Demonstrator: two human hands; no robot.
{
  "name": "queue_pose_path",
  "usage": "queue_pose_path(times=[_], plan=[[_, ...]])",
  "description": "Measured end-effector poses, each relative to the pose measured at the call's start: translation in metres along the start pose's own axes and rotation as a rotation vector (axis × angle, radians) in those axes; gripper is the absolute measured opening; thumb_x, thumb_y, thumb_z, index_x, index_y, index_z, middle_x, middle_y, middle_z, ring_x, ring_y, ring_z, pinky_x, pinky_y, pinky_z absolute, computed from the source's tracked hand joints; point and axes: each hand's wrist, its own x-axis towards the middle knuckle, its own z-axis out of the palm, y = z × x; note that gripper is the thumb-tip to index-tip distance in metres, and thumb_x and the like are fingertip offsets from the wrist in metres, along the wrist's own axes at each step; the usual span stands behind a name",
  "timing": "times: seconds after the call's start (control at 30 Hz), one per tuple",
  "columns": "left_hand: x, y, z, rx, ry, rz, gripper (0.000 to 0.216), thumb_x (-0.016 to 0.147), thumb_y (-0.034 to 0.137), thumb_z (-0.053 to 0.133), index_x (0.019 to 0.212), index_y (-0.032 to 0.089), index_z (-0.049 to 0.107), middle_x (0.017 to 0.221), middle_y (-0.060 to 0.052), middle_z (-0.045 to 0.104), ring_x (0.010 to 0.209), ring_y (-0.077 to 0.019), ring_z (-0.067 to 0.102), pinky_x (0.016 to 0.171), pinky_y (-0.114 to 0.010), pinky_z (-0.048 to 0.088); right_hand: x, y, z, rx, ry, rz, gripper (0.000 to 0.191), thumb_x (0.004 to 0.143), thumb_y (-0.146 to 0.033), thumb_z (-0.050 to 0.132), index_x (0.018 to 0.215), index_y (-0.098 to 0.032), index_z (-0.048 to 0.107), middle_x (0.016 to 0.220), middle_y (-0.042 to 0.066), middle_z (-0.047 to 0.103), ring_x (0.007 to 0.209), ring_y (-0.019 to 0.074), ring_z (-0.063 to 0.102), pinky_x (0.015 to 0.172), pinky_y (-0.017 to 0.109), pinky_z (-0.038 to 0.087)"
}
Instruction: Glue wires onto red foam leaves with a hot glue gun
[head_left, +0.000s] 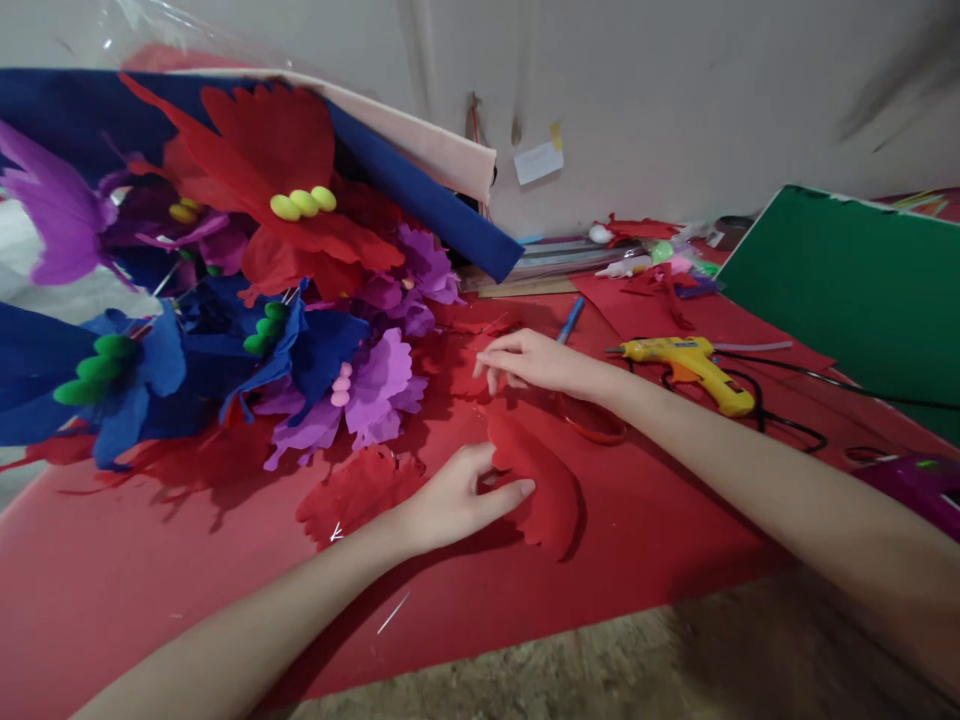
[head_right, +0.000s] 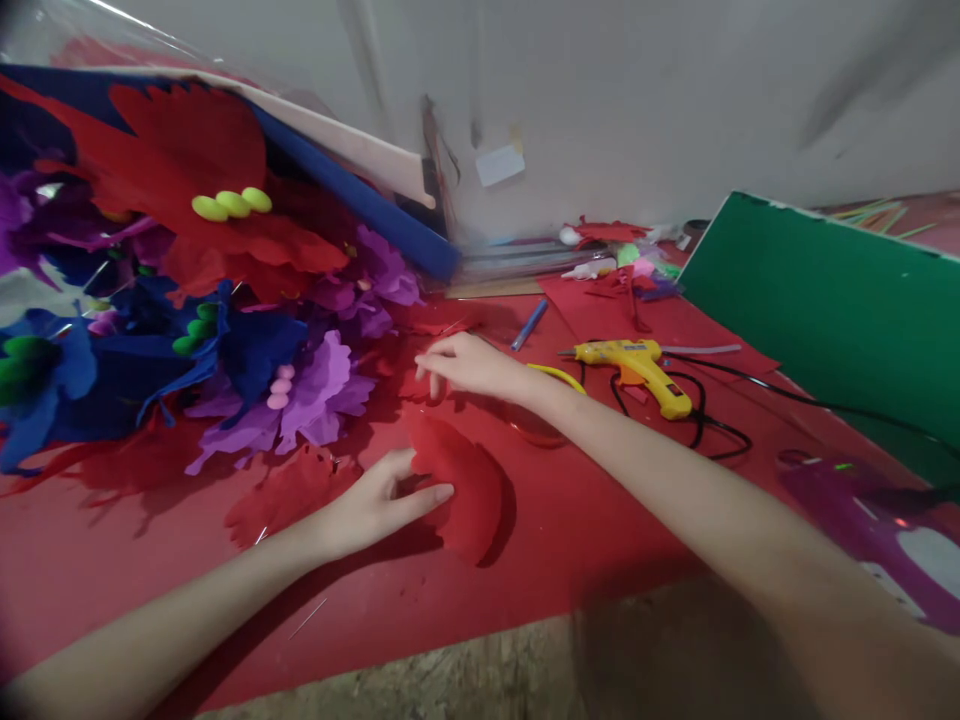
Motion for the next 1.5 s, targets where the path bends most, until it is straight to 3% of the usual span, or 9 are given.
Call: queue_pose_path(times=[0.13, 0.3, 0.43, 0.53, 0.63, 0.77, 1.1, 1.33, 1.5], plan=[[0.003, 0.000, 0.002, 0.276, 0.031, 0.012, 0.014, 0.076, 0.026, 0.045, 0.068, 0.017, 0.052, 0.076, -0.004, 0.061, 0.073, -0.0176, 0.057, 0.069, -0.029, 0.046, -0.026, 0.003, -0.015, -0.021, -0.019, 0.045, 0.030, 0.084, -0.034, 0.040, 0.079, -0.014, 0.062, 0.066, 0.001, 0.064, 0.047, 0.0050, 0.050, 0.049, 0.018, 0.039], [0.004, 0.003, 0.003, 0.536, 0.123, -0.025, 0.019, 0.073, 0.025, 0.048, 0.056, 0.019, 0.040, 0.071, -0.007, 0.053, 0.077, -0.0251, 0.051, 0.074, -0.043, 0.041, -0.018, 0.028, -0.063, -0.222, 0.225, 0.155, 0.017, 0.076, -0.018, 0.047, 0.076, -0.012, 0.063, 0.068, 0.003, 0.063, 0.066, 0.0105, 0.058, 0.066, 0.021, 0.043], [0.002, 0.004, -0.001, 0.693, 0.246, -0.039, 0.017, 0.073, 0.031, 0.053, 0.075, 0.017, 0.043, 0.079, -0.007, 0.051, 0.076, -0.0235, 0.050, 0.070, -0.042, 0.044, 0.004, 0.057, -0.108, -0.455, 0.377, 0.276, 0.022, 0.079, -0.017, 0.044, 0.084, -0.006, 0.063, 0.074, 0.010, 0.062, 0.081, 0.0163, 0.057, 0.075, 0.028, 0.041], [0.000, 0.003, -0.002, 0.729, 0.304, 0.152, 0.018, 0.080, 0.024, 0.045, 0.095, 0.014, 0.044, 0.098, -0.013, 0.052, 0.095, -0.0235, 0.050, 0.082, -0.042, 0.043, 0.020, 0.075, -0.124, -0.595, 0.337, 0.290, 0.026, 0.085, -0.026, 0.043, 0.093, -0.008, 0.059, 0.089, 0.009, 0.060, 0.090, 0.0152, 0.055, 0.082, 0.033, 0.041], [-0.002, 0.000, -0.002, 0.799, 0.106, 0.325, 0.028, 0.082, 0.014, 0.037, 0.110, 0.016, 0.044, 0.117, -0.013, 0.052, 0.115, -0.0226, 0.043, 0.101, -0.048, 0.028, 0.040, 0.089, -0.122, -0.686, 0.212, 0.263, 0.030, 0.087, -0.034, 0.040, 0.103, -0.013, 0.054, 0.105, 0.005, 0.054, 0.095, 0.0141, 0.053, 0.083, 0.035, 0.043], [-0.003, -0.005, 0.000, 0.851, -0.113, 0.369, 0.028, 0.085, 0.014, 0.036, 0.109, 0.016, 0.051, 0.118, -0.011, 0.057, 0.114, -0.0213, 0.048, 0.106, -0.051, 0.016, 0.076, 0.106, -0.108, -0.751, 0.075, 0.236, 0.032, 0.084, -0.035, 0.047, 0.107, -0.014, 0.052, 0.107, 0.007, 0.054, 0.095, 0.0153, 0.053, 0.081, 0.036, 0.045], [-0.002, -0.006, 0.001, 0.889, -0.071, 0.375, 0.025, 0.086, 0.016, 0.037, 0.102, 0.017, 0.056, 0.091, -0.006, 0.059, 0.083, -0.0159, 0.053, 0.096, -0.043, 0.034, 0.104, 0.132, -0.099, -0.806, -0.074, 0.179, 0.032, 0.084, -0.035, 0.047, 0.107, -0.014, 0.052, 0.107, 0.007, 0.054, 0.094, 0.0150, 0.053, 0.080, 0.036, 0.046], [-0.001, -0.007, 0.000, 0.853, -0.101, 0.338, 0.023, 0.085, 0.014, 0.039, 0.102, 0.016, 0.054, 0.103, -0.007, 0.057, 0.093, -0.0165, 0.052, 0.101, -0.043, 0.028, 0.097, 0.129, -0.093, -0.807, -0.076, 0.157, 0.032, 0.084, -0.035, 0.046, 0.107, -0.014, 0.052, 0.104, 0.006, 0.055, 0.091, 0.0141, 0.054, 0.078, 0.035, 0.047], [0.000, -0.007, 0.000, 0.824, -0.127, 0.314, 0.022, 0.085, 0.014, 0.041, 0.104, 0.017, 0.053, 0.104, -0.006, 0.057, 0.096, -0.0169, 0.051, 0.104, -0.045, 0.024, 0.095, 0.124, -0.088, -0.843, 0.022, 0.144, 0.031, 0.084, -0.035, 0.047, 0.106, -0.014, 0.052, 0.106, 0.006, 0.054, 0.093, 0.0142, 0.053, 0.080, 0.036, 0.046]])
